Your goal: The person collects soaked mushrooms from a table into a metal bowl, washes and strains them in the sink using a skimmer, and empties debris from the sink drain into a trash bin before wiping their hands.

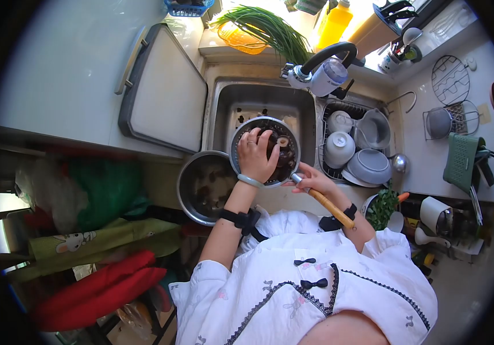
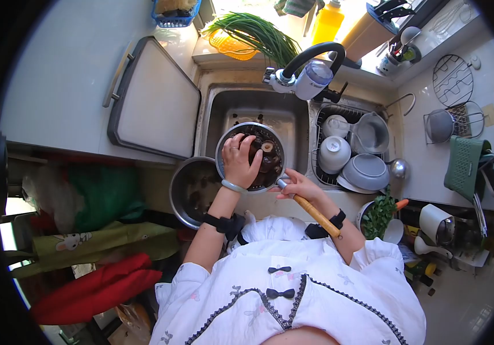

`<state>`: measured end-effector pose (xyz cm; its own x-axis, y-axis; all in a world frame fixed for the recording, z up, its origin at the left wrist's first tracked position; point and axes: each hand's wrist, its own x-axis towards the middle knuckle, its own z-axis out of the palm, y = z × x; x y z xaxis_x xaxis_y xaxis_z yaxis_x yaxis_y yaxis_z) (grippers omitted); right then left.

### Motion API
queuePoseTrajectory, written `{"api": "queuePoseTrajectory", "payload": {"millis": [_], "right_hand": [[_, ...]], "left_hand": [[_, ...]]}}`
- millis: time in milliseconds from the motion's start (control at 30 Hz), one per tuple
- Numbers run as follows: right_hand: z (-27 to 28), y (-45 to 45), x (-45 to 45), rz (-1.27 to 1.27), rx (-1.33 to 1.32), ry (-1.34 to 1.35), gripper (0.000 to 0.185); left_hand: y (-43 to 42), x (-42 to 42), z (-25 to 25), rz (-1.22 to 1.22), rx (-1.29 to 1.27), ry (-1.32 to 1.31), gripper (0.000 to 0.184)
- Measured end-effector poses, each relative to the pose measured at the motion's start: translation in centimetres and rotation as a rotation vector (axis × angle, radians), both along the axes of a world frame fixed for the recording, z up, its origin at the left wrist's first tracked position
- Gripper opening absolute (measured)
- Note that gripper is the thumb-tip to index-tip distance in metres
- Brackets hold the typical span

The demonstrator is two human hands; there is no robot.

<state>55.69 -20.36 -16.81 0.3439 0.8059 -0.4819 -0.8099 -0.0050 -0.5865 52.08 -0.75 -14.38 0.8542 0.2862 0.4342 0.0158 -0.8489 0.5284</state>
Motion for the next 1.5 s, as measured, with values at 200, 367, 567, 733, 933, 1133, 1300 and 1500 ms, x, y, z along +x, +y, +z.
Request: {"api": "queuePoseTrajectory", "payload": {"millis": [200,367,567,733,933,1133,1300,1500], "right_hand": [[2.4,0.5,-0.5,-0.004,-0.012,-0.093,0.065],[3.1,0.6,-0.8,-0.043,-0.017,-0.092,0.066],[0.7,0.6,-0.2,-0.056,-0.016,-0.116,0.066],[0.2,0.5,0.4,-0.057,-0.014,-0.093,0.068],[-1.5,0.0,0.4,-0.044,-0.034,-0.088,0.068],[-1.3,-0.2,0.4,-0.048,-0.006,-0.065,0.068],[-1.4,-0.2,0.5,-0.036,-0.037,-0.086,0.071],[-1.3,-0.2,0.4,-0.030,-0.050,-0.093,0.071]], "left_hand": [[-0.1,0.1,-0.7,-0.057,0.098,0.109,0.023],[-0.4,0.2,-1.4,-0.063,0.112,0.116,0.023],[0.2,0.9,-2.0,-0.105,0.095,0.121,0.028],[0.4,0.9,-0.1,-0.144,-0.005,0.040,0.041],[0.8,1.4,-2.5,-0.077,-0.071,0.087,0.051],[0.6,1.4,-3.4,-0.031,-0.156,0.100,0.049],[1.1,1.2,-0.7,-0.003,-0.055,0.147,0.048],[1.4,1.5,-1.2,-0.083,0.039,0.177,0.052]]}}
